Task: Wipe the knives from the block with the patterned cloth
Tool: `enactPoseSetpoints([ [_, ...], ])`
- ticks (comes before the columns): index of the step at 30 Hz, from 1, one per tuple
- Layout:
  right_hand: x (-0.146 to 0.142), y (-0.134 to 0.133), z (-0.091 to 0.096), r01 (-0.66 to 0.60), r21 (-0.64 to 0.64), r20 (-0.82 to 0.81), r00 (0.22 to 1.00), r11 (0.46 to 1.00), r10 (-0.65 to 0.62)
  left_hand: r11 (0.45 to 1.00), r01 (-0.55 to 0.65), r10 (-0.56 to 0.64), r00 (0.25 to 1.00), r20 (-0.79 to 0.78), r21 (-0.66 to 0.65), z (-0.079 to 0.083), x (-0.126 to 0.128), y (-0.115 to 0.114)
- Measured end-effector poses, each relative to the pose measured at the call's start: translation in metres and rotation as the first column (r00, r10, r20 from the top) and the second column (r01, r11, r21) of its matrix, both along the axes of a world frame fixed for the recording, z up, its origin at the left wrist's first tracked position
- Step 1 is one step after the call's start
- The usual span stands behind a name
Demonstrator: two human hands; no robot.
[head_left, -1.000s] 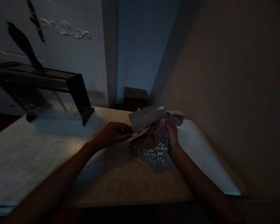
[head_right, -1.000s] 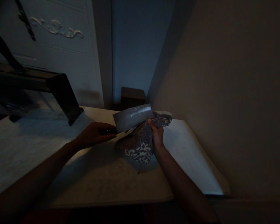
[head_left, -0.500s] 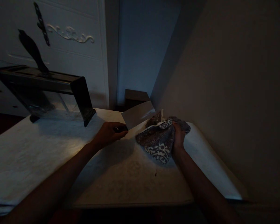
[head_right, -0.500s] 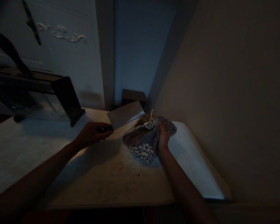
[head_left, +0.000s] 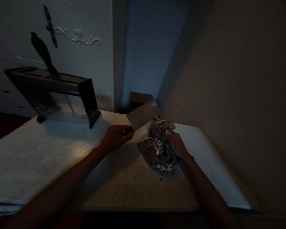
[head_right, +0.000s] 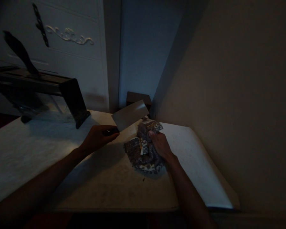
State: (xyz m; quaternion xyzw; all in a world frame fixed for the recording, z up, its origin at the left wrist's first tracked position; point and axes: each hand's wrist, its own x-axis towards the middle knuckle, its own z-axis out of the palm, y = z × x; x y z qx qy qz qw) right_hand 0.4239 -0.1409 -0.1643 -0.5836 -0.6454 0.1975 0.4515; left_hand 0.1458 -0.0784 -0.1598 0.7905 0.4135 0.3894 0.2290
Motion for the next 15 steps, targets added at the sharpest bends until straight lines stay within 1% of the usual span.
enactPoseSetpoints([
  [2, -0.003, 0.0, -0.001, -0.053, 0.121, 0.083, 0.996, 0.991, 0.044, 1.0, 0.014, -0.014, 1.0, 0.007, -0.013, -0.002, 0.001, 0.0],
  [4, -0.007, 0.0, -0.004, -0.142, 0.215, 0.18, 0.978, 0.966, 0.103, 1.0, 0.018, -0.018, 1.0, 0.011, -0.021, -0.005, 0.003, -0.001],
  [6, -0.012, -0.001, -0.008, -0.241, 0.238, 0.275, 0.946, 0.941, 0.172, 1.0, 0.005, -0.005, 1.0, 0.004, -0.019, -0.007, 0.005, -0.001],
  [8, -0.016, -0.002, -0.012, -0.308, 0.214, 0.328, 0.916, 0.927, 0.229, 1.0, -0.001, 0.001, 1.0, -0.006, -0.022, -0.01, 0.007, -0.002],
  [9, -0.018, -0.002, -0.014, -0.316, 0.199, 0.321, 0.915, 0.928, 0.243, 1.0, 0.001, -0.002, 1.0, -0.012, -0.025, -0.011, 0.008, -0.003],
  [11, -0.021, -0.002, -0.016, -0.282, 0.196, 0.253, 0.94, 0.939, 0.229, 0.999, 0.014, -0.015, 0.999, -0.033, -0.029, -0.012, 0.01, -0.004],
  [13, -0.023, -0.003, -0.017, -0.213, 0.227, 0.176, 0.969, 0.95, 0.175, 1.0, 0.02, -0.021, 0.998, -0.056, -0.018, -0.012, 0.011, -0.006],
  [15, -0.025, -0.003, -0.017, -0.149, 0.284, 0.156, 0.982, 0.947, 0.107, 0.999, 0.033, -0.034, 0.997, -0.07, -0.009, -0.013, 0.012, -0.007],
])
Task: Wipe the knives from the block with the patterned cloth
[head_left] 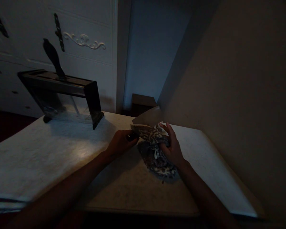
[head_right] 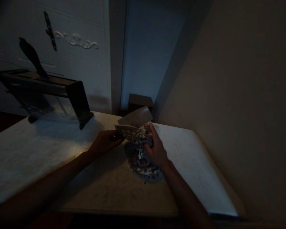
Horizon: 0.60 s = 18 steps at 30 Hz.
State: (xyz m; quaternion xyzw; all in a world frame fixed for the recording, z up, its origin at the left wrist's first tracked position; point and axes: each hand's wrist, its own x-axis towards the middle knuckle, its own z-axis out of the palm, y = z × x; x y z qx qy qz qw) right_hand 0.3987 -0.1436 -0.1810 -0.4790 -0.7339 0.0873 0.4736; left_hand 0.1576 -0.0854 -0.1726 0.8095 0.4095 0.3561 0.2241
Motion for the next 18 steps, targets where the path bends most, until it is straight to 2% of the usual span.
enactPoseSetpoints([
  [5, -0.001, 0.001, 0.004, 0.187, 0.161, -0.04, 0.982, 0.969, -0.183, 0.999, 0.043, -0.043, 0.999, 0.023, -0.011, -0.003, 0.002, -0.002],
  [8, 0.001, 0.002, 0.005, 0.238, 0.181, -0.068, 0.971, 0.954, -0.229, 0.999, 0.037, -0.037, 0.999, 0.021, -0.015, -0.005, 0.004, -0.004],
  [13, -0.003, 0.003, 0.005, 0.137, 0.143, 0.049, 0.988, 0.98, -0.145, 0.998, 0.049, -0.05, 0.998, -0.043, -0.033, -0.006, 0.007, -0.008],
  [16, -0.011, 0.001, 0.007, 0.046, 0.098, 0.217, 0.974, 0.994, -0.067, 0.995, 0.091, -0.093, 0.994, -0.049, -0.041, -0.007, 0.01, -0.01],
  [18, -0.019, -0.001, 0.01, 0.044, 0.063, 0.356, 0.932, 0.997, -0.064, 0.995, 0.099, -0.1, 0.993, -0.062, -0.028, -0.008, 0.012, -0.013],
])
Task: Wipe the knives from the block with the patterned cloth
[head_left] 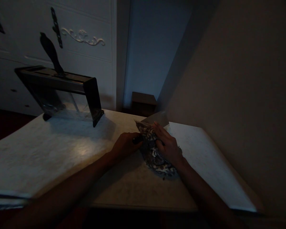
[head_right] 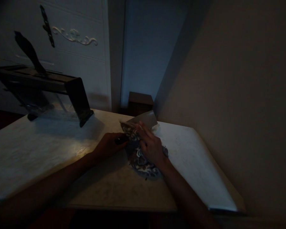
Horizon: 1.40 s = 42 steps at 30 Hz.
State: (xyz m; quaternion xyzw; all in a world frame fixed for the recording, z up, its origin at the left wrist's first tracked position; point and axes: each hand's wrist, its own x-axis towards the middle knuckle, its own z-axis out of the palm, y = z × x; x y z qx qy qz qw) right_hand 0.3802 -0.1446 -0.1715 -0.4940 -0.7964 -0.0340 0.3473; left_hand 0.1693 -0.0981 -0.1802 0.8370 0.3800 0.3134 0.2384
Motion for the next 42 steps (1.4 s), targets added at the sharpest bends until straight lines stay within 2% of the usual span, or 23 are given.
enactPoseSetpoints([
  [2, -0.008, -0.002, 0.003, 0.057, -0.026, 0.158, 0.986, 0.998, -0.052, 1.0, -0.002, 0.003, 1.0, -0.021, 0.014, 0.0, 0.002, -0.003],
  [5, -0.018, -0.001, 0.006, 0.118, -0.024, 0.366, 0.925, 0.993, -0.101, 1.0, 0.001, 0.0, 1.0, -0.03, 0.022, 0.0, 0.004, -0.006],
  [8, -0.022, 0.001, 0.008, 0.098, -0.027, 0.461, 0.884, 0.995, -0.075, 1.0, -0.001, 0.001, 1.0, -0.005, 0.016, 0.001, 0.004, -0.007],
  [11, -0.021, 0.003, 0.007, 0.067, -0.034, 0.478, 0.877, 0.997, -0.042, 1.0, -0.002, 0.003, 0.998, 0.063, -0.016, 0.002, 0.002, -0.007],
  [15, -0.019, 0.003, 0.005, 0.066, 0.005, 0.458, 0.887, 0.998, -0.061, 0.996, -0.024, 0.037, 0.987, 0.154, -0.083, 0.003, 0.001, -0.007],
  [23, -0.02, -0.002, 0.009, 0.071, -0.029, 0.428, 0.902, 0.997, -0.051, 0.977, -0.1, 0.156, 0.938, 0.311, -0.188, 0.003, 0.001, -0.004],
  [25, -0.018, -0.002, 0.007, 0.066, -0.027, 0.401, 0.915, 0.997, -0.05, 0.973, -0.118, 0.178, 0.931, 0.32, -0.196, 0.003, 0.001, -0.004],
  [27, -0.016, -0.001, 0.003, 0.07, -0.006, 0.294, 0.954, 0.998, -0.065, 0.974, -0.143, 0.194, 0.925, 0.325, -0.176, 0.003, 0.0, -0.004],
  [30, -0.011, 0.0, -0.003, 0.082, 0.069, -0.017, 0.997, 0.994, -0.081, 0.982, -0.153, 0.181, 0.93, 0.321, -0.108, 0.002, 0.0, -0.004],
  [33, -0.008, 0.001, -0.006, 0.111, 0.121, -0.246, 0.966, 0.986, -0.078, 0.986, -0.161, 0.17, 0.939, 0.3, -0.052, 0.001, 0.001, -0.004],
  [35, -0.008, 0.002, -0.006, 0.111, 0.115, -0.291, 0.954, 0.987, -0.073, 0.984, -0.177, 0.179, 0.938, 0.297, -0.033, -0.001, 0.001, -0.004],
  [42, -0.012, 0.001, -0.003, 0.07, 0.082, -0.282, 0.958, 0.994, -0.044, 0.977, -0.209, 0.214, 0.92, 0.329, -0.053, -0.003, 0.002, -0.003],
])
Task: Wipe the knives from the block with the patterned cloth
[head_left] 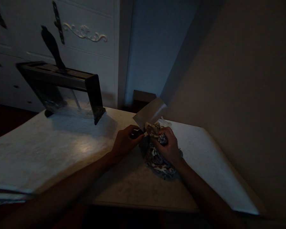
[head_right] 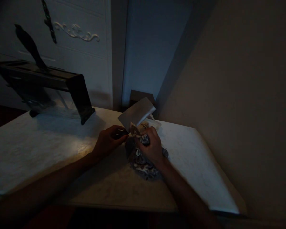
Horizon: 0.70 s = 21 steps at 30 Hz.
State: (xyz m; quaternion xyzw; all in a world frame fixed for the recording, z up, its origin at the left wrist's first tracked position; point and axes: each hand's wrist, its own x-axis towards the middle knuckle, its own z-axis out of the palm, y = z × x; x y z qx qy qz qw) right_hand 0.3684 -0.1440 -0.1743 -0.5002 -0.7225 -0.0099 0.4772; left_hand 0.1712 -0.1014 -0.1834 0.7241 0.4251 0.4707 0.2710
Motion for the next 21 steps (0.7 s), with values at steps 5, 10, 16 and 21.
enactPoseSetpoints([
  [5, -0.0037, -0.0028, 0.0017, -0.023, -0.032, 0.02, 1.0, 0.999, 0.023, 0.999, 0.021, -0.02, 0.999, -0.05, 0.029, -0.0039, 0.0003, -0.0002],
  [10, -0.0033, -0.0033, 0.0004, -0.033, -0.051, 0.087, 0.996, 0.998, 0.037, 0.999, 0.037, -0.031, 0.991, -0.129, 0.04, -0.0073, 0.0018, -0.0021],
  [16, -0.002, -0.0059, 0.001, -0.024, -0.056, 0.359, 0.932, 0.998, 0.043, 0.997, 0.052, -0.04, 0.98, -0.194, 0.061, -0.0059, 0.0033, -0.0063],
  [21, -0.0053, -0.0066, 0.0048, -0.003, -0.067, 0.483, 0.875, 0.998, 0.035, 0.994, 0.066, -0.052, 0.986, -0.156, 0.085, -0.0063, 0.0044, -0.0083],
])
